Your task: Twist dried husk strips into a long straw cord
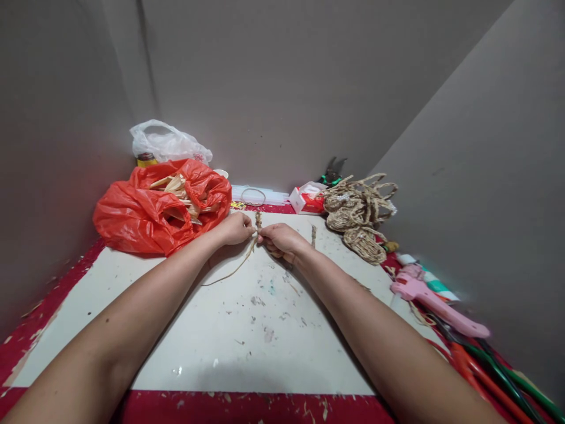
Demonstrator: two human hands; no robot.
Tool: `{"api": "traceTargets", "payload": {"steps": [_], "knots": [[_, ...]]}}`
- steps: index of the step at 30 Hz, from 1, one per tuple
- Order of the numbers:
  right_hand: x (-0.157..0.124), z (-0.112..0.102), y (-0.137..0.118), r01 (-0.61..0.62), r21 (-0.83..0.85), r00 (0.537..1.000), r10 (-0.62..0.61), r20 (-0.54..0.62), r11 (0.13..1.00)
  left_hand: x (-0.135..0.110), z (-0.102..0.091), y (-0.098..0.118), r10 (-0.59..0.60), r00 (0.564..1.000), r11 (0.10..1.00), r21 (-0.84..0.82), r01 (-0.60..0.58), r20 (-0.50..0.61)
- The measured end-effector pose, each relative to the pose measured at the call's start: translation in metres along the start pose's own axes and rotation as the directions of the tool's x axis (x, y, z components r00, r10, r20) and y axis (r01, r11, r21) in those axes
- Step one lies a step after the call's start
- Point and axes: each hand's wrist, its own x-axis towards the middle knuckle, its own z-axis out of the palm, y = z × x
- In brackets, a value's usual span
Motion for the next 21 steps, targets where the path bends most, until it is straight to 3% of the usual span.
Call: {"api": "traceTargets", "payload": {"steps": [3, 9, 11, 13, 14, 15, 17, 18, 19, 21], "knots": [[-0.001, 0.003, 0.001, 0.007, 0.083, 1.0, -0.006, -0.005, 0.997, -0.004, 0.003, 0.009, -0.008, 1.0, 0.997, 0.08, 0.009, -0.013], [0.004, 0.0, 0.008, -0.042, 0.259, 0.999, 0.038, 0.021, 0.965, -0.022, 0.029, 0.032, -0.016, 0.997, 0.994, 0.107, 0.024, -0.077], [0.006, -0.002, 0.009, -0.043, 0.279, 0.999, 0.04, 0.015, 0.959, -0.027, 0.027, 0.037, -0.018, 0.998, 0.993, 0.115, 0.011, 0.062], [0.007, -0.006, 0.009, -0.06, 0.3, 0.998, 0.05, 0.043, 0.952, -0.027, 0.016, 0.039, -0.046, 0.971, 0.997, 0.068, 0.031, 0.234], [0.008, -0.008, 0.008, -0.076, 0.315, 0.996, 0.055, 0.075, 0.946, -0.025, 0.009, 0.037, -0.058, 0.965, 0.998, 0.021, 0.054, 0.256], [0.008, -0.01, 0.008, -0.095, 0.331, 0.991, 0.059, 0.117, 0.939, -0.022, 0.003, 0.033, -0.068, 0.974, 0.996, -0.039, 0.078, 0.217], [0.01, -0.014, 0.007, -0.135, 0.352, 0.976, 0.064, 0.208, 0.926, -0.014, -0.006, 0.024, -0.093, 0.996, 0.984, -0.155, 0.089, -0.017], [0.01, -0.016, 0.006, -0.151, 0.355, 0.968, 0.065, 0.242, 0.923, -0.011, -0.007, 0.019, -0.112, 0.986, 0.972, -0.218, 0.084, -0.12], [0.011, -0.017, 0.006, -0.159, 0.352, 0.962, 0.065, 0.266, 0.922, -0.008, -0.005, 0.015, -0.143, 0.978, 0.952, -0.292, 0.094, -0.149], [0.012, -0.018, 0.005, -0.155, 0.336, 0.956, 0.055, 0.288, 0.929, -0.004, 0.002, 0.009, -0.218, 0.976, 0.86, -0.477, 0.182, -0.02]]}}
